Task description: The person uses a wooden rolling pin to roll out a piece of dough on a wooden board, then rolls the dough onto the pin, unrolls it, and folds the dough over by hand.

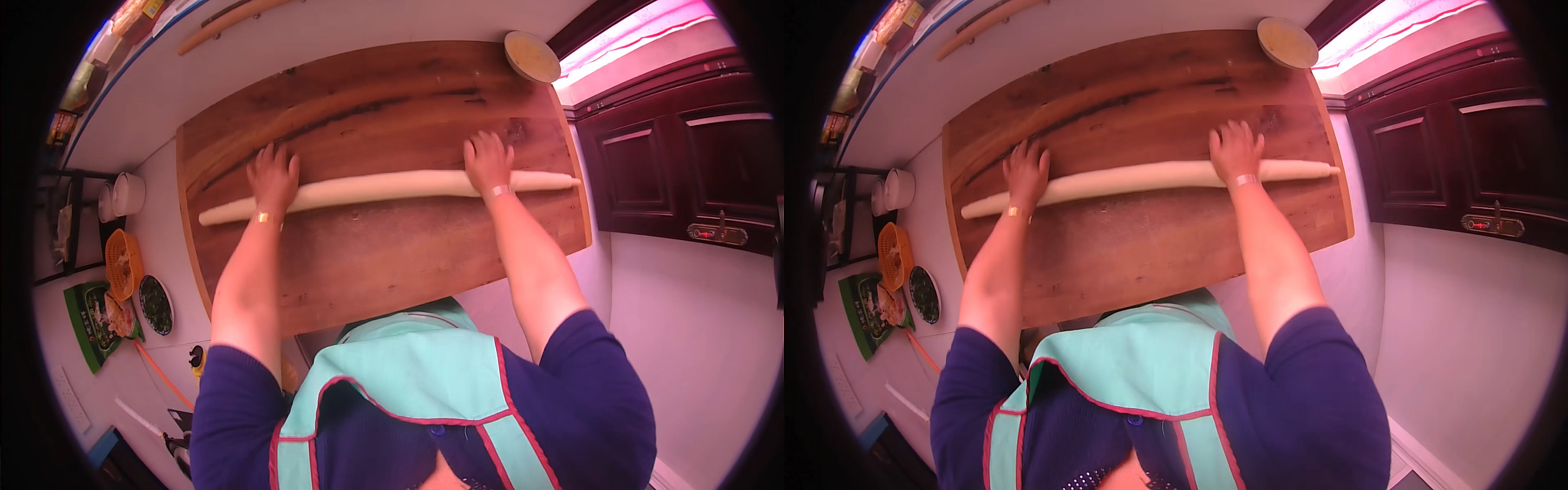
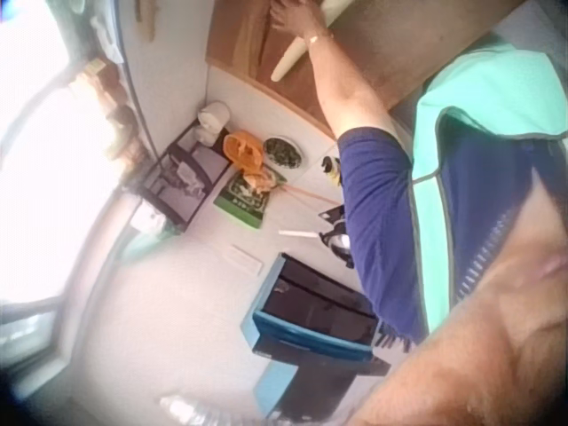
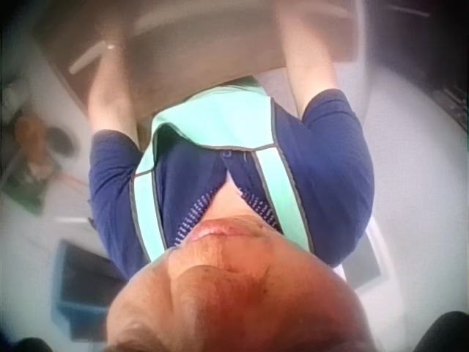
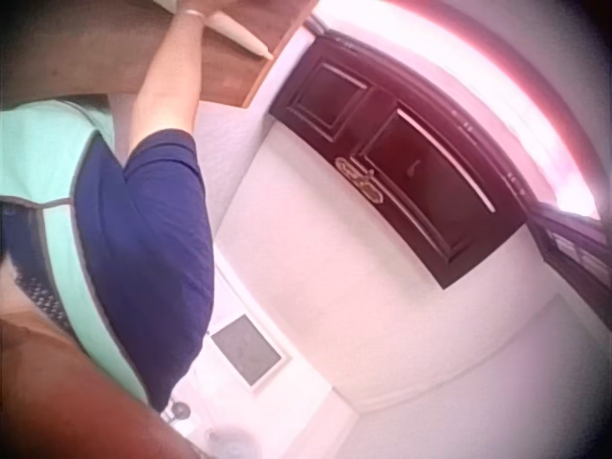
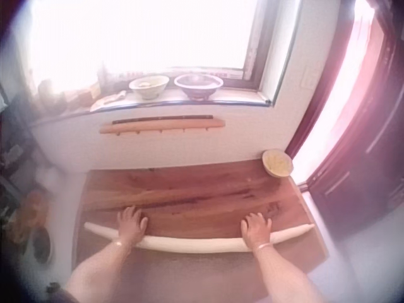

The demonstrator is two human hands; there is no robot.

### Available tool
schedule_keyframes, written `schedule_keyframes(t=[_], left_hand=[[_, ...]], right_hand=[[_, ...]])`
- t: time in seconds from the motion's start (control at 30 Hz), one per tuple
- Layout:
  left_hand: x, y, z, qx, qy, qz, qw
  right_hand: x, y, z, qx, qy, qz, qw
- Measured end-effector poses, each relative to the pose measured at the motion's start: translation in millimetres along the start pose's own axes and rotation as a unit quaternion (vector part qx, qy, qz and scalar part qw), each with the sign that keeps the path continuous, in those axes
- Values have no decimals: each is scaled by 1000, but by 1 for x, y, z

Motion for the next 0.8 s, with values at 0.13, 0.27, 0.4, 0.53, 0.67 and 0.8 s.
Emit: schedule_keyframes(t=[0.13, 0.27, 0.4, 0.53, 0.67, 0.8], left_hand=[[-13, 51, 75, 22, 85, -74, 993], [-39, 54, 83, 49, 148, -15, 988], [-60, 37, 18, -10, 90, -62, 994], [-74, 11, -27, -67, 66, 12, 996], [-124, 41, -60, -58, 10, -1, 998], [-143, 68, -72, -36, 47, 56, 997]], right_hand=[[-8, 25, -88, -78, -129, -13, 988], [-47, 7, -102, -102, -140, 73, 982], [-78, 13, -49, -9, -128, -41, 991], [-84, -6, 2, -13, -96, 133, 986], [-136, 46, 18, 49, -88, 15, 995], [-159, 65, 40, -2, 7, 70, 998]])
Point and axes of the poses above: each hand's wrist, its own x-axis away from the middle knuckle, its own y-axis out of the palm, z = x × y, the point moved 8 cm from there along -x, towards the middle knuckle
